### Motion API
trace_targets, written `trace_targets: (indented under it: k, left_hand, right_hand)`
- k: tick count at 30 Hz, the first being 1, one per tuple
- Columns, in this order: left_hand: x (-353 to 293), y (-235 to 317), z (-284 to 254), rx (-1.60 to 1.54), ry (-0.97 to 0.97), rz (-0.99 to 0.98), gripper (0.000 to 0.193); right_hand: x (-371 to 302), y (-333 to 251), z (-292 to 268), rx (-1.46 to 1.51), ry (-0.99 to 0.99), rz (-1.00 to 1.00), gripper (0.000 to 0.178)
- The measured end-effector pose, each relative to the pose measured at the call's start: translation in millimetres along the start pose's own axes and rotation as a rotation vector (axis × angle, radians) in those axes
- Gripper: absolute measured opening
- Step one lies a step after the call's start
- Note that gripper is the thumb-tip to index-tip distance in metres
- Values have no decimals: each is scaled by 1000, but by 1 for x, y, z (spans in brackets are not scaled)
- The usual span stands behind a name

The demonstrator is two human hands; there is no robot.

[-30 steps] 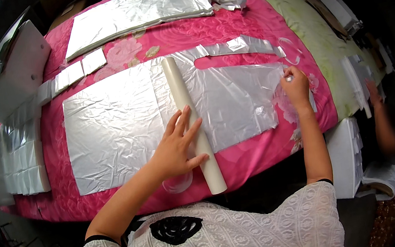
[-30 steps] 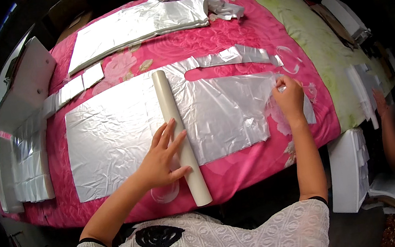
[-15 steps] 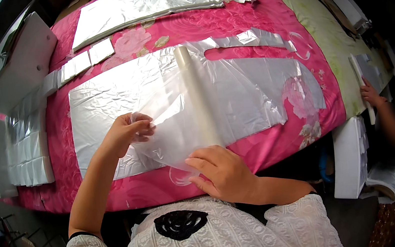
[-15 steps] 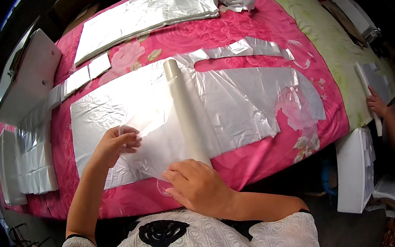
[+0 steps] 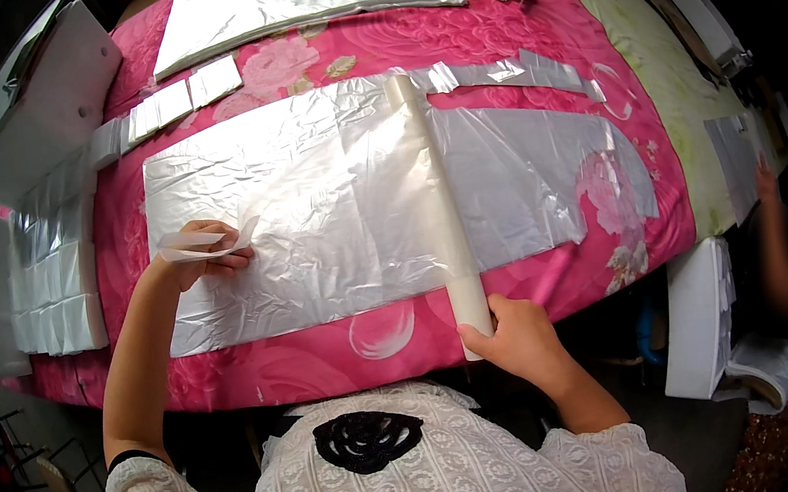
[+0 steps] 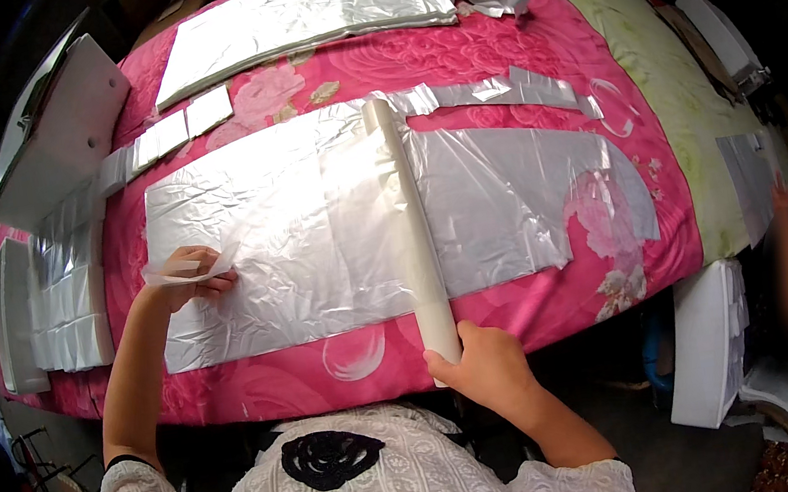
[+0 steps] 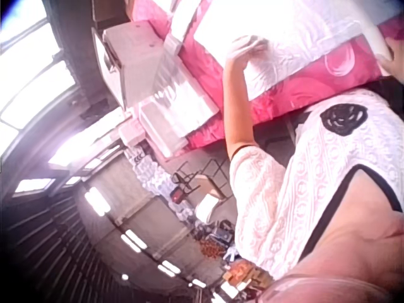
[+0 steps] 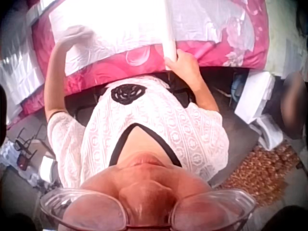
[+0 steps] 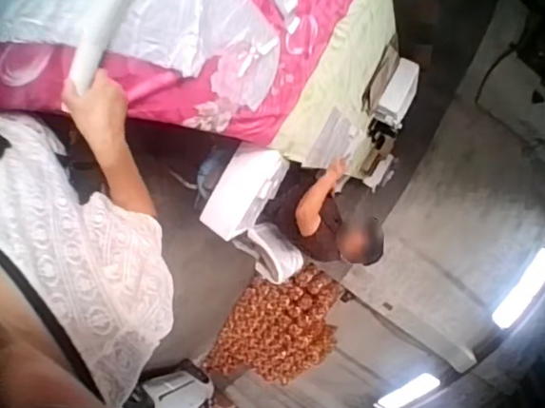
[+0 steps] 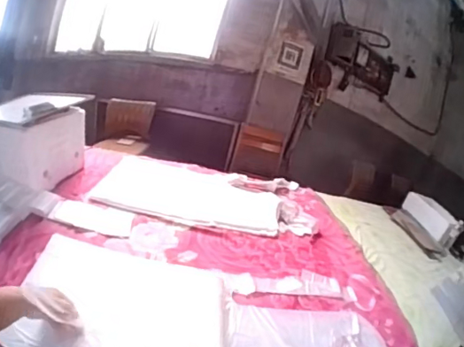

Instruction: The person wraps small rectangular items in clear plastic film on a pink floral tablecloth. They unroll the film, place an item, fold the film over, and smooth it with a white cylindrical roller. The wrapped items are stacked on the table.

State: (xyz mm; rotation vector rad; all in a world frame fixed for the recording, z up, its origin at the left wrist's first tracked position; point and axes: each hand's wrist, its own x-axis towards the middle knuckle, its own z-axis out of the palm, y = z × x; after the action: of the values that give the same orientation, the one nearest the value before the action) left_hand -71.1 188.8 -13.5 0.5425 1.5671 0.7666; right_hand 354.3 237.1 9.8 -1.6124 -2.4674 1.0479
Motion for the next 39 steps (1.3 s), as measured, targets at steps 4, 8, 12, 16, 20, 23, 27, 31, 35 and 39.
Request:
trace_targets:
  k: [4, 8, 12, 16, 20, 23, 27, 31, 35, 39]
  left_hand:
    - [-35, 14, -17, 462, 160, -114, 18]
    - [-78, 8, -82, 1399, 747, 126, 17]
    - [-91, 58, -30, 1380, 791, 366, 12]
    - [-41, 60, 86, 1079, 450, 999, 31]
    - [14, 31, 183, 853, 254, 1051, 52]
    - [45, 18, 223, 830, 294, 1031, 56]
    - [62, 2, 236, 993, 377, 972, 60]
    - [60, 0, 237, 1106, 415, 977, 61]
    - [59, 2, 237, 1149, 422, 984, 60]
    - [59, 2, 239, 1141, 415, 965, 60]
  right_hand:
    - [-2, 7, -3, 30, 37, 2, 46]
    - [-1, 6, -6, -18, 27, -21, 45]
    - [-2, 9, -4, -35, 44, -36, 45]
    - [-3, 13, -3, -45, 46, -27, 46]
    - [-3, 6, -7, -46, 15, -33, 45]
    - [-3, 5, -10, -37, -7, 1, 46]
    - [3, 6, -16, -30, -93, -14, 49]
    - [49, -5, -32, 38, -80, -74, 52]
    - [145, -15, -36, 243, 80, -106, 51]
    - [240, -25, -42, 706, -4, -18, 43]
